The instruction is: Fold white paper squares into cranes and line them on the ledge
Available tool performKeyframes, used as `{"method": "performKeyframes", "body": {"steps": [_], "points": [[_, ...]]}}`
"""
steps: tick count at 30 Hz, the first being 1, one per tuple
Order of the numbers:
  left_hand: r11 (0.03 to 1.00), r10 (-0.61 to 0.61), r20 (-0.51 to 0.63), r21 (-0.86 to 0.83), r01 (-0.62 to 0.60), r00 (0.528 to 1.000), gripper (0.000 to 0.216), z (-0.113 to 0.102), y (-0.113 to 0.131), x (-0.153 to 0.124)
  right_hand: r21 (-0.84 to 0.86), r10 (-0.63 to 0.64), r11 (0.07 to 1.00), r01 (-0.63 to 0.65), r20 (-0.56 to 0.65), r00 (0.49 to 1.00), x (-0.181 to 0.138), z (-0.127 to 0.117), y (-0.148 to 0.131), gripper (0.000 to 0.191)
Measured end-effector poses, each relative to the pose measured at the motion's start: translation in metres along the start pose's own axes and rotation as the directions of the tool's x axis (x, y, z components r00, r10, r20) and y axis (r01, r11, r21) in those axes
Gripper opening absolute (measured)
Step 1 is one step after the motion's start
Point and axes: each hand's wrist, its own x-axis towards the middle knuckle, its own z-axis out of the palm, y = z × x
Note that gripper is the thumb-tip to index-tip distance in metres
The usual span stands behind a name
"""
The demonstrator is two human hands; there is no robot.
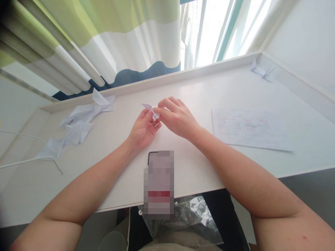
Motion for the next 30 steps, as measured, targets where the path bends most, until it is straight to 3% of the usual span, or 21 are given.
{"method": "performKeyframes", "body": {"steps": [5, 10, 20, 30], "points": [[0.997, -0.035, -0.017, -0.069, 0.034, 0.999, 0.028, 0.0042, 0.0039, -0.0027, -0.029, -0.012, 1.000, 0.012, -0.023, 1.000, -0.0003, 0.0007, -0.0012, 0.021], [0.989, -0.029, -0.008, -0.144, 0.027, 1.000, 0.020, 0.0095, 0.0045, -0.0047, 0.059, -0.007, 0.998, 0.010, -0.056, 0.998, -0.0008, 0.0029, -0.0003, 0.018], [0.990, -0.018, 0.018, -0.136, 0.020, 1.000, 0.017, 0.0080, 0.0056, -0.0055, 0.169, 0.024, 0.986, -0.001, -0.137, 0.990, -0.0003, 0.0043, 0.0015, 0.008], [0.993, -0.033, 0.024, -0.116, 0.036, 0.999, 0.009, 0.0081, 0.0061, -0.0048, 0.124, -0.026, 0.992, 0.034, -0.064, 0.998, -0.0007, 0.0018, 0.0058, 0.018]]}}
